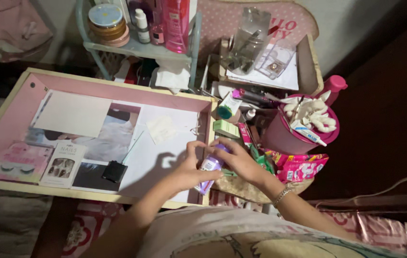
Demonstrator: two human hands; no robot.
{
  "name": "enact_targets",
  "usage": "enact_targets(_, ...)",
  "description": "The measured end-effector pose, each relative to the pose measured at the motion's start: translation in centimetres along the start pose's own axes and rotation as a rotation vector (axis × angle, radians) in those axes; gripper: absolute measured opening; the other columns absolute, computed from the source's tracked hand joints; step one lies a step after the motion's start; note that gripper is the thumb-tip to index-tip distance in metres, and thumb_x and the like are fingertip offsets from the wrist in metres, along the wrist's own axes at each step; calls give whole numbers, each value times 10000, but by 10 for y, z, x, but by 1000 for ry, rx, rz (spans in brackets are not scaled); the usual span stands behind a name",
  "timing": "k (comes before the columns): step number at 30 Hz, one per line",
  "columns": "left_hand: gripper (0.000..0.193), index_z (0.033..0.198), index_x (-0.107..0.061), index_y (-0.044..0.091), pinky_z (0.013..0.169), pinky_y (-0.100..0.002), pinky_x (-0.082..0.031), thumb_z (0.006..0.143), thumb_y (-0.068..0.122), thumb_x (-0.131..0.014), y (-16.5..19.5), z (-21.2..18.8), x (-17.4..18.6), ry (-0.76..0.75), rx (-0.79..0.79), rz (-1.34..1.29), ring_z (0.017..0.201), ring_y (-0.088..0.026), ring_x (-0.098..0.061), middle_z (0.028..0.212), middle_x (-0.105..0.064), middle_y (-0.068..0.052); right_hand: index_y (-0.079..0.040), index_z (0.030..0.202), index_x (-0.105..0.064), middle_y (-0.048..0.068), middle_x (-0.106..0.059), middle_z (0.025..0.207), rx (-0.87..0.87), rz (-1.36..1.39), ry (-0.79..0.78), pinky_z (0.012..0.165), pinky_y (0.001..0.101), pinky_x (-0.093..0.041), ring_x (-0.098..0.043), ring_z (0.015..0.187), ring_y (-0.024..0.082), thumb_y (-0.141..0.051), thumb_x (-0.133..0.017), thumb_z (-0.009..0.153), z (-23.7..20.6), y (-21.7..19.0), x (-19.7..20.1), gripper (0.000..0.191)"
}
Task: The person removes cosmetic bottles, tubes, and small packages from a pink tray drawer one at a time and rearranges them neatly inside the tray, placing a hair dryer and other items and folding a paper packet at the end.
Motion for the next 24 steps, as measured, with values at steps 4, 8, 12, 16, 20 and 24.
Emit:
enact_targets(4,837,1360,-157,233,550,-336,-562,774,105,-741,-5,-1,-11,60,73,-87,627,-182,-667,887,-645,-146,-11,1181,-664,63,-731,1042,41,-100,-23,827,301,-541,-654,933,129,-359,-576,994,15,7,-10,405)
enact_targets(8,857,1329,-151,192,440,-333,-511,732,63,-752,-8,-6,-9,101,-232,-26,509,-172,-605,787,-616,-157,9,1067,-714,124,-736,917,-51,-224,82,771,345,-536,-644,836,171,-352,-546,975,18,4,-27,408)
enact_targets(12,872,1353,-168,194,515,-393,-532,711,53,-740,-7,-13,-3,190,-288,83,586,-221,-629,815,-615,-146,11,1077,-707,135,-760,905,-148,-304,162,788,369,-547,-695,834,198,-393,-551,932,20,-9,-36,456)
enact_targets(16,889,1375,-181,187,661,-446,-548,699,67,-746,3,-18,-2,250,-316,209,737,-301,-687,894,-639,-193,-24,1087,-743,100,-759,887,-180,-344,241,766,338,-529,-700,809,168,-450,-574,909,23,-17,-38,492)
enact_targets(20,852,1402,-258,194,749,-447,-525,741,185,-796,7,-15,13,285,-210,558,827,-339,-718,950,-706,-221,-48,1057,-761,57,-696,772,-263,-122,274,512,332,-424,-555,597,136,-456,-582,917,20,-11,-42,468)
enact_targets(24,811,1322,-359,140,771,-383,-556,700,222,-872,-8,-3,29,212,-240,416,878,-259,-698,1032,-678,-163,-72,1073,-727,23,-581,661,-218,39,383,444,283,-342,-474,509,104,-493,-658,902,16,-15,-30,459)
Point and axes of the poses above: each hand's wrist, its own z-axis towards the middle knuckle, its own x-axis out of the back of the hand, y = z × x, the point moved 2 cm from there along z, towards the middle knuckle
